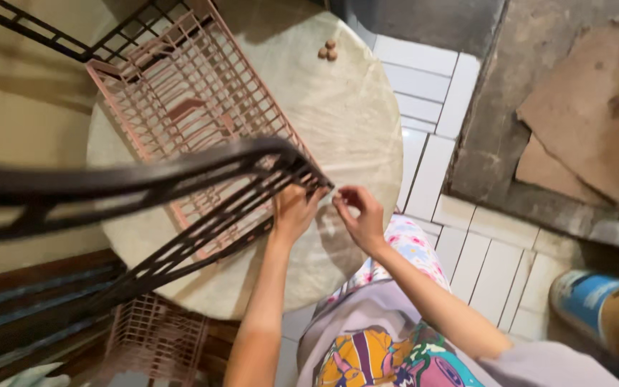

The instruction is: The person assembles a wire rack by attaching black side frames to a pink basket on a round table. They align the parts, insert small wooden knobs into the frame holes, and secure the sides to the basket. The person briefly walks to the sink to retrieve more knobs before returning to finish the assembly.

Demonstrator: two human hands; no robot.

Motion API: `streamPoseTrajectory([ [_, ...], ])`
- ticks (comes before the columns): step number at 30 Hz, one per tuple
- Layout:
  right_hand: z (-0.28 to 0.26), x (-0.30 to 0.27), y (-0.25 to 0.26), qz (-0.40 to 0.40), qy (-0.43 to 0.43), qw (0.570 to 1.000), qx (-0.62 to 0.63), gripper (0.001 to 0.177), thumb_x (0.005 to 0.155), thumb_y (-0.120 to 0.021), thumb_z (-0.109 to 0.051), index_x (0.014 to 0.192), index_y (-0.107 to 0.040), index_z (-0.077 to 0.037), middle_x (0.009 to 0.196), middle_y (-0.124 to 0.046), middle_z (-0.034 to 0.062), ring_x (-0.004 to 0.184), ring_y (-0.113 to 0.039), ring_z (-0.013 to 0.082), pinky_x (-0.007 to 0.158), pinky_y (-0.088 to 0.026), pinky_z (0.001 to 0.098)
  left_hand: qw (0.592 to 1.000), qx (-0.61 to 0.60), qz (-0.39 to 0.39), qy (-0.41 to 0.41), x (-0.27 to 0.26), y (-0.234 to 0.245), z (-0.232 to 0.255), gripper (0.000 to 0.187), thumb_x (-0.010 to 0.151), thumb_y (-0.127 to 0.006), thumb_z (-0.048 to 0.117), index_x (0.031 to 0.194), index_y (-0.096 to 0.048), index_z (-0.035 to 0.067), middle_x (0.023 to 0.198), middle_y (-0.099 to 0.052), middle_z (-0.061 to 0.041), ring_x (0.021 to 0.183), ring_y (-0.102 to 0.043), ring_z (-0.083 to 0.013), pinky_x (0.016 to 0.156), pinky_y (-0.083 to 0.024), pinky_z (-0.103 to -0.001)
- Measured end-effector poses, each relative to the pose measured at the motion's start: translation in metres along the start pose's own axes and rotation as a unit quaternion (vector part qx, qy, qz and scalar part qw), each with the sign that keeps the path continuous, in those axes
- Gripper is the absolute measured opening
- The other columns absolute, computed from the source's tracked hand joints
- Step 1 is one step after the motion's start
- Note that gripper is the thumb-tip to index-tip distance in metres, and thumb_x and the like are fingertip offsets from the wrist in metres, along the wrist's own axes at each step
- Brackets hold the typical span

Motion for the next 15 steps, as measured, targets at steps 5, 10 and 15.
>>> streamPoseTrajectory([
  [5, -0.014, -0.017, -0.021, 0.081, 0.073, 0.994, -0.012, 0.022, 0.091, -0.077, -0.003, 0.111, -0.068, 0.001, 0.102, -0.071, 0.0109, 0.091, -0.074, 0.0168, 0.081, -0.062, 0.0292, 0.998, -0.054, 0.003, -0.044, 0.002, 0.015, 0.008, 0.019, 0.088, -0.077, 0.029, 0.093, -0.079, 0.011, 0.084, -0.075, -0.014, 0.076, -0.072, -0.0338, 0.064, -0.053, -0.044],
  [10, -0.026, -0.024, -0.033, 0.153, 0.122, 0.980, -0.028, 0.021, 0.092, -0.077, -0.002, 0.111, -0.067, 0.000, 0.104, -0.070, 0.0117, 0.093, -0.074, 0.0193, 0.082, -0.062, 0.0297, 0.992, -0.124, 0.000, -0.020, 0.007, 0.019, 0.007, 0.019, 0.083, -0.080, 0.027, 0.092, -0.079, 0.010, 0.086, -0.076, -0.013, 0.077, -0.074, -0.0293, 0.065, -0.055, -0.039],
  [15, -0.024, -0.033, -0.041, 0.183, 0.120, 0.974, -0.055, 0.018, 0.093, -0.077, -0.002, 0.109, -0.068, -0.001, 0.100, -0.071, 0.0106, 0.090, -0.076, 0.0184, 0.079, -0.061, 0.0295, 0.985, -0.164, -0.023, -0.038, 0.005, 0.014, -0.002, 0.021, 0.086, -0.079, 0.029, 0.092, -0.078, 0.009, 0.084, -0.078, -0.011, 0.076, -0.076, -0.0245, 0.067, -0.057, -0.036],
])
Point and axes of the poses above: each hand's wrist, its own x-axis towards the middle knuckle, its own y-axis out of the back of the hand, z = x × y, the point moved 3 cm from there along x, towards the middle knuckle
